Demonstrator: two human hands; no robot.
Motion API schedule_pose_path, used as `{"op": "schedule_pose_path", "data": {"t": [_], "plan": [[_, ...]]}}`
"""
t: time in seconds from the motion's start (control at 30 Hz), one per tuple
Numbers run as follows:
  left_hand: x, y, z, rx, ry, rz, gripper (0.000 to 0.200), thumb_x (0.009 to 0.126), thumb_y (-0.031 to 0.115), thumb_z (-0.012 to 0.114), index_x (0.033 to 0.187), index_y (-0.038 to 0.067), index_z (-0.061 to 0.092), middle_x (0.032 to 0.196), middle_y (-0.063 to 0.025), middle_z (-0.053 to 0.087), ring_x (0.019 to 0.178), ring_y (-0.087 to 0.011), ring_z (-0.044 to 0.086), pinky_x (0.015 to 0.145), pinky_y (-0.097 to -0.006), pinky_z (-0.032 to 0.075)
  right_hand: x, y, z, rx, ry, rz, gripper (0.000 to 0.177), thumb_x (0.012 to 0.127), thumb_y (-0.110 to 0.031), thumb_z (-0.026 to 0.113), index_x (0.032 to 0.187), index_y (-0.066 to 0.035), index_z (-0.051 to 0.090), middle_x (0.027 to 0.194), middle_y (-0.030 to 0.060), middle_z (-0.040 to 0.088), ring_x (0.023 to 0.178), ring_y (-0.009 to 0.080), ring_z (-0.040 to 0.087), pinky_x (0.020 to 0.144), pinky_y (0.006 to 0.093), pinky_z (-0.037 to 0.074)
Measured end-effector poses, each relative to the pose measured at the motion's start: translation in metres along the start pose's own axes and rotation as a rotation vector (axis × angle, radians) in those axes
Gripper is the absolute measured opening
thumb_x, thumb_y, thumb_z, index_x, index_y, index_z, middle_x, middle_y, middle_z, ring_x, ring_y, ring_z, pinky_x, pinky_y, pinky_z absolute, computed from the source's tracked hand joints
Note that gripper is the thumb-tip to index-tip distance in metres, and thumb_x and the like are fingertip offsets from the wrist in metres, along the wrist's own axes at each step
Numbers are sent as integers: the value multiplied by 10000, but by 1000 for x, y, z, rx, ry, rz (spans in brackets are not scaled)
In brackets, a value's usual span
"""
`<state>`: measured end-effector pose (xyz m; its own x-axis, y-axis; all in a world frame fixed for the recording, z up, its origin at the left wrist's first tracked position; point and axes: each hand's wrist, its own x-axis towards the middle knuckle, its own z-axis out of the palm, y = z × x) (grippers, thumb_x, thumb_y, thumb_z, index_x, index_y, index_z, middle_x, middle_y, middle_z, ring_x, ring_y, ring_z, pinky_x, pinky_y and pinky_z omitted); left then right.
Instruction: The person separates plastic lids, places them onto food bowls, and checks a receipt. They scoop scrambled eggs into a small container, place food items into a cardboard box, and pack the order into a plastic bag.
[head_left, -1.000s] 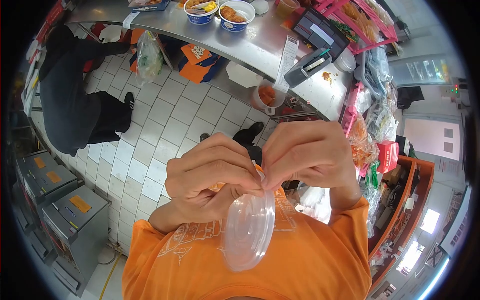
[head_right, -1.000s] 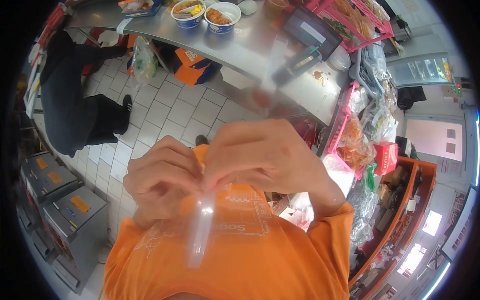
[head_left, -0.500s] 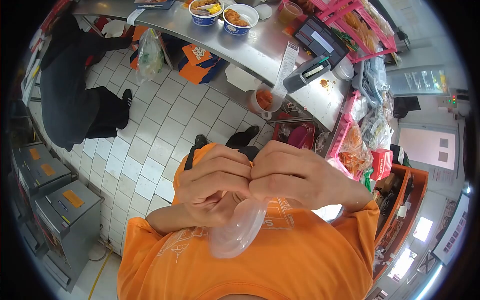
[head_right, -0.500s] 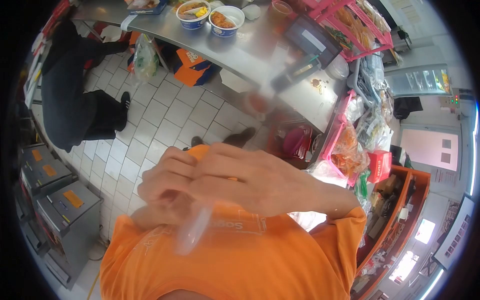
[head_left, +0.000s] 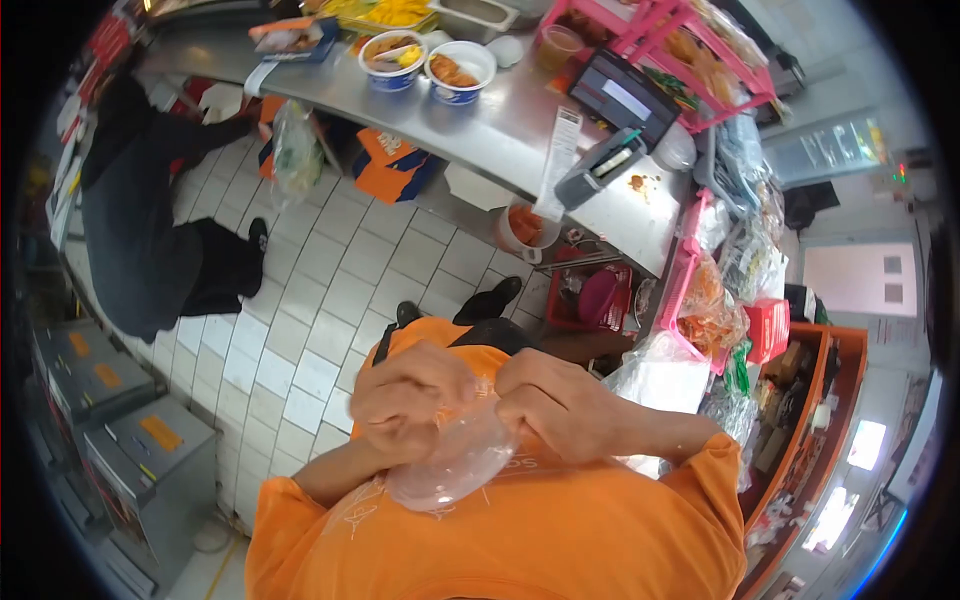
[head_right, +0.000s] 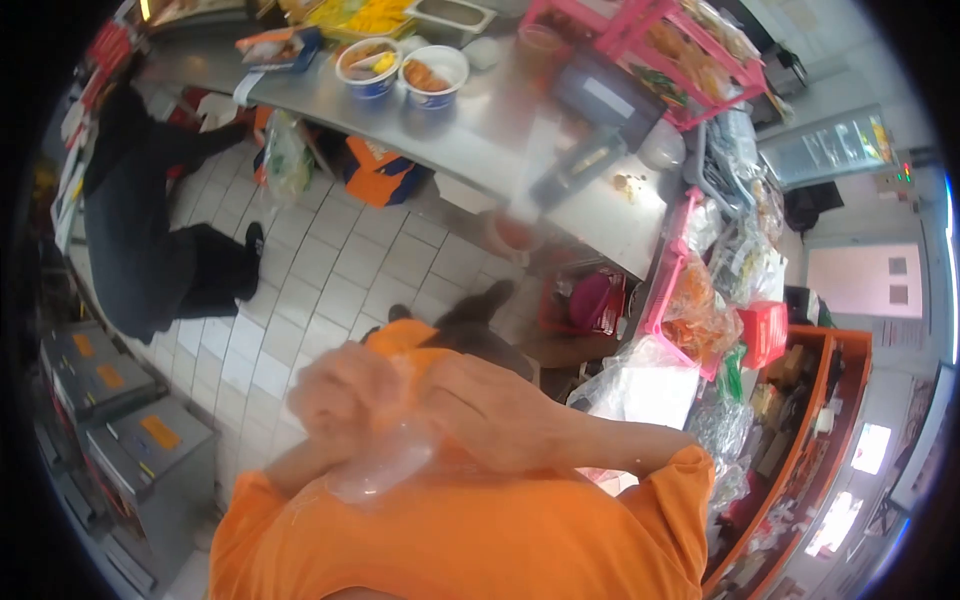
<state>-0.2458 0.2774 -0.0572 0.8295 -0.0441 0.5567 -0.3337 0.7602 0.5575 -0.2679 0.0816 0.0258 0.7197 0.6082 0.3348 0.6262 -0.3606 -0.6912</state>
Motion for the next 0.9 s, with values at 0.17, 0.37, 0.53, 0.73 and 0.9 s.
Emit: {"op": "schedule_pose_path", "data": {"t": [0.17,0.37,0.53,0.73,0.9], "plan": [[30,-2,6,293,-240,-241,130,801,0,769,911,64,748,1036,-110,640,894,-227,591,778,-349,475,-6,-2,6,78,6,311,168,846,73,599,993,43,524,1059,172,488,816,294,589,646,352,500],[35,-23,-3,248,-426,-527,185,724,28,827,899,84,808,1076,-61,663,889,-171,606,771,-278,466,-39,9,29,265,86,577,272,847,116,542,1081,-6,479,1129,183,445,950,337,540,794,363,482],[47,-56,3,311,-461,-542,113,759,76,829,842,56,755,988,-48,636,874,-168,606,732,-264,473,-53,43,15,348,183,504,216,884,73,565,1068,-27,509,1098,156,473,953,315,538,809,346,469],[75,-95,27,587,-376,-543,188,843,146,793,783,37,652,940,-64,622,827,-167,623,705,-270,491,-46,95,-47,428,281,458,132,917,-124,703,993,-48,625,986,87,557,908,239,583,798,309,477],[92,-138,43,594,-280,-566,177,847,76,781,795,28,619,898,-90,657,765,-167,637,658,-260,497,-46,140,-90,500,315,382,125,907,-140,723,937,-47,645,930,64,568,844,217,591,737,300,479]]}}
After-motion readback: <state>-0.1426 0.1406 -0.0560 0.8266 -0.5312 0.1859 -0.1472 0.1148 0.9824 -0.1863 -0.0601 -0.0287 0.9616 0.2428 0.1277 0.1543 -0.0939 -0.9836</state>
